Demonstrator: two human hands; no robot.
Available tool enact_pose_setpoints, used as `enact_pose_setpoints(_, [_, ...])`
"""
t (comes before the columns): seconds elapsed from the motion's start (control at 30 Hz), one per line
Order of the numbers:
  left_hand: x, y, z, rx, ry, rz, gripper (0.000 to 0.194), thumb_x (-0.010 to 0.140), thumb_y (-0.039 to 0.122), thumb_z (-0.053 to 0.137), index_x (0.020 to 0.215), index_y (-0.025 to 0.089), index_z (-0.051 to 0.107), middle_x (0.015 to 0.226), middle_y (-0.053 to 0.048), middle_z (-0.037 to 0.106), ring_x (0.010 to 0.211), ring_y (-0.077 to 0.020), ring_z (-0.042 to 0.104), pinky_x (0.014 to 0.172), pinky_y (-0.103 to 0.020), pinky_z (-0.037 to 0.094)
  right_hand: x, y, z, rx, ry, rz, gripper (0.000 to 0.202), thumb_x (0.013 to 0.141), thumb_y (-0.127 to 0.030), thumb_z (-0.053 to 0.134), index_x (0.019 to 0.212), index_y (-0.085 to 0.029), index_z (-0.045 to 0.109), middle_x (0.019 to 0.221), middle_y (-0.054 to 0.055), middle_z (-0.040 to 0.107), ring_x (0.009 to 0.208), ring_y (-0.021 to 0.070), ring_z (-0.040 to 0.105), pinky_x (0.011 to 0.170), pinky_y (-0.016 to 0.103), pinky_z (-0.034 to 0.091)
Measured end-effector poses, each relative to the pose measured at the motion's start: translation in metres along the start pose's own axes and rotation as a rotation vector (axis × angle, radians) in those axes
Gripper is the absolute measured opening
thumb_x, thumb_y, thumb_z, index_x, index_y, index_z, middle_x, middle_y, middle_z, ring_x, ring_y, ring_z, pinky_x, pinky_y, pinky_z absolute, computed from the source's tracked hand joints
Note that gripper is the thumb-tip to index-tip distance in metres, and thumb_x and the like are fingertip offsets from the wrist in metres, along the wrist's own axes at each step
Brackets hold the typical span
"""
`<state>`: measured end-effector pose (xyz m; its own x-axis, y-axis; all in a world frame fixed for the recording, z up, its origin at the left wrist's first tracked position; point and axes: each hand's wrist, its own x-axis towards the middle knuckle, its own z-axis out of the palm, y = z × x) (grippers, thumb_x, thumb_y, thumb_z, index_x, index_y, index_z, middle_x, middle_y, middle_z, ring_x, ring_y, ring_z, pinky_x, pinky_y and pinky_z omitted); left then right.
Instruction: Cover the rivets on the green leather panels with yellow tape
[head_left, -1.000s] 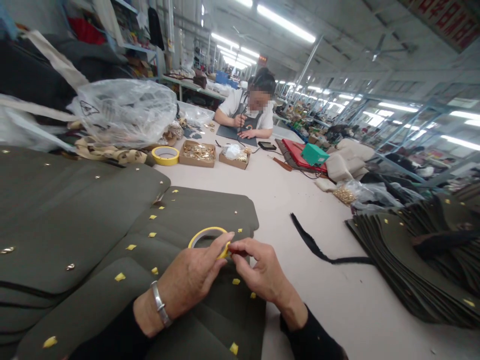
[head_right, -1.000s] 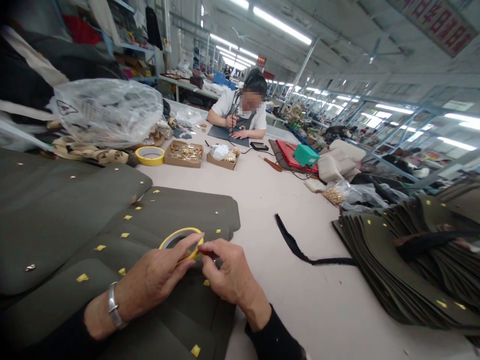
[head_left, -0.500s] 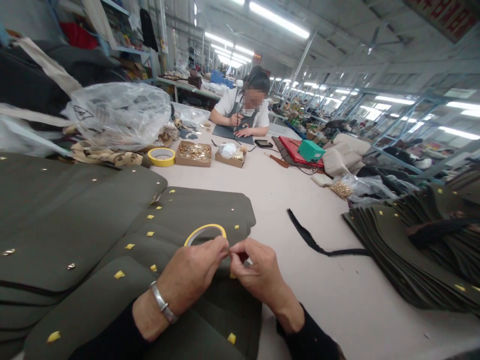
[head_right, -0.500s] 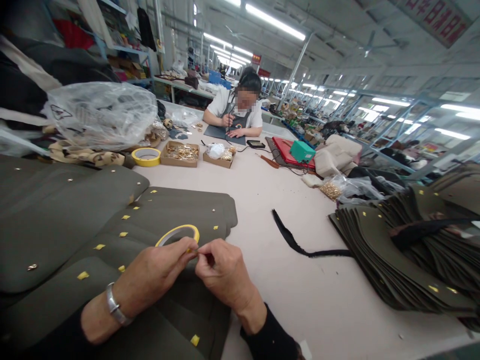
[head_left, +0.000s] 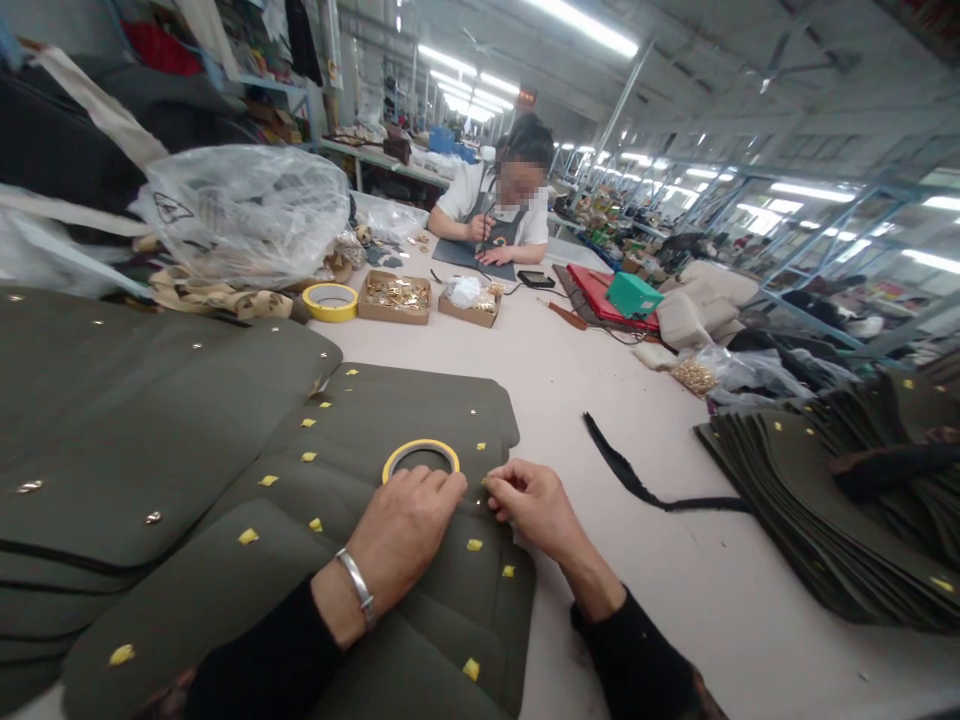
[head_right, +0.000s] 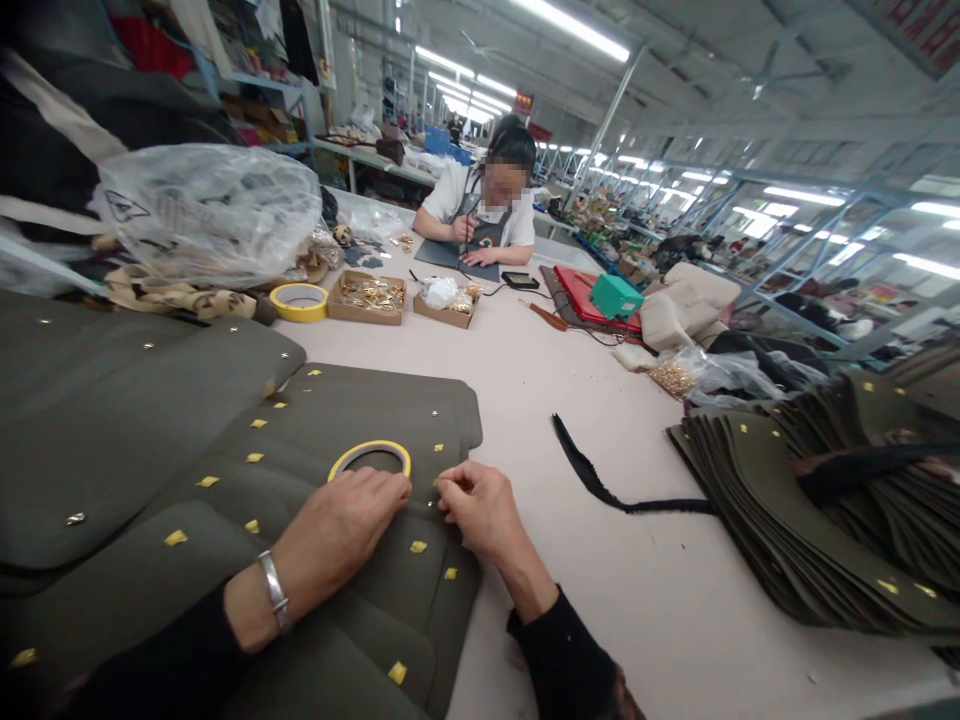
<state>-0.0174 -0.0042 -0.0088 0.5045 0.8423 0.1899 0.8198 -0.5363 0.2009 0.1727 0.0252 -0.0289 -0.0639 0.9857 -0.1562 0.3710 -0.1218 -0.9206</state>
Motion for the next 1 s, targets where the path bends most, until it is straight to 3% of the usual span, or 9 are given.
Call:
enact_pose_setpoints(0.2, [0.005, -0.007, 0.006, -0.031, -0.072, 0.019, 0.019, 0.096, 0.015, 0.038, 0.091, 0.02, 0.056, 0.083, -0.005, 0.061, 0.081, -0.0225, 0.053, 0.073, -0.036, 0.042, 0.001, -0.001, -0.005, 0.009, -0.205, 0.102, 0.009, 0.075, -0.023, 0.062, 0.073, -0.014, 0.065, 0.056, -0.003, 0.062, 0.045, 0.0074, 0.055, 0.046, 0.017, 0.046])
enact_pose_setpoints(0.33, [0.005, -0.006, 0.006, -0.053, -0.108, 0.035, 0.019, 0.094, 0.013, 0.039, 0.089, 0.02, 0.056, 0.082, -0.004, 0.061, 0.078, -0.0221, 0.052, 0.071, -0.036, 0.04, 0.002, -0.004, -0.01, -0.086, -0.321, 0.088, 0.008, 0.075, -0.018, 0.058, 0.072, -0.015, 0.065, 0.055, -0.004, 0.059, 0.045, 0.0085, 0.054, 0.046, 0.018, 0.044])
enact_pose_setpoints(0.57, [0.004, -0.009, 0.009, -0.093, -0.122, 0.032, 0.02, 0.095, 0.014, 0.037, 0.09, 0.02, 0.055, 0.085, -0.004, 0.061, 0.08, -0.0229, 0.052, 0.073, -0.038, 0.04, -0.005, -0.02, -0.001, -0.597, -0.209, -0.247, 0.016, 0.077, -0.012, 0.056, 0.067, -0.018, 0.067, 0.062, 0.0, 0.067, 0.057, 0.0137, 0.059, 0.055, 0.023, 0.038])
enact_pose_setpoints(0.67, [0.003, -0.01, 0.011, -0.106, -0.12, 0.036, 0.019, 0.095, 0.014, 0.038, 0.092, 0.02, 0.055, 0.086, -0.005, 0.06, 0.082, -0.0231, 0.051, 0.074, -0.038, 0.041, -0.007, -0.023, 0.003, -0.71, -0.194, -0.259, 0.015, 0.079, -0.011, 0.056, 0.072, -0.018, 0.068, 0.067, 0.003, 0.07, 0.063, 0.0165, 0.062, 0.06, 0.025, 0.039])
enact_pose_setpoints(0.73, [0.002, -0.011, 0.011, -0.113, -0.117, 0.045, 0.019, 0.096, 0.014, 0.037, 0.092, 0.019, 0.055, 0.086, -0.005, 0.06, 0.082, -0.0229, 0.051, 0.074, -0.038, 0.041, -0.008, -0.022, 0.002, -0.728, -0.175, -0.239, 0.013, 0.081, -0.014, 0.059, 0.09, -0.018, 0.069, 0.069, 0.003, 0.07, 0.067, 0.0186, 0.063, 0.062, 0.026, 0.04])
enact_pose_setpoints(0.83, [-0.001, -0.013, 0.009, -0.125, -0.114, 0.066, 0.019, 0.096, 0.015, 0.036, 0.091, 0.02, 0.055, 0.087, -0.004, 0.059, 0.082, -0.0224, 0.05, 0.074, -0.037, 0.041, -0.01, -0.017, -0.005, -0.65, -0.146, -0.225, 0.03, 0.083, -0.02, 0.063, 0.112, -0.015, 0.061, 0.066, 0.001, 0.067, 0.063, 0.0178, 0.062, 0.062, 0.026, 0.041])
enact_pose_setpoints(1.0, [-0.004, -0.014, 0.006, -0.14, -0.115, 0.092, 0.023, 0.097, 0.016, 0.033, 0.091, 0.02, 0.054, 0.088, -0.005, 0.059, 0.084, -0.023, 0.049, 0.078, -0.039, 0.041, -0.014, -0.007, -0.023, -0.502, -0.137, -0.298, 0.013, 0.088, -0.016, 0.054, 0.09, -0.018, 0.067, 0.072, 0.0, 0.067, 0.065, 0.0137, 0.06, 0.064, 0.024, 0.042])
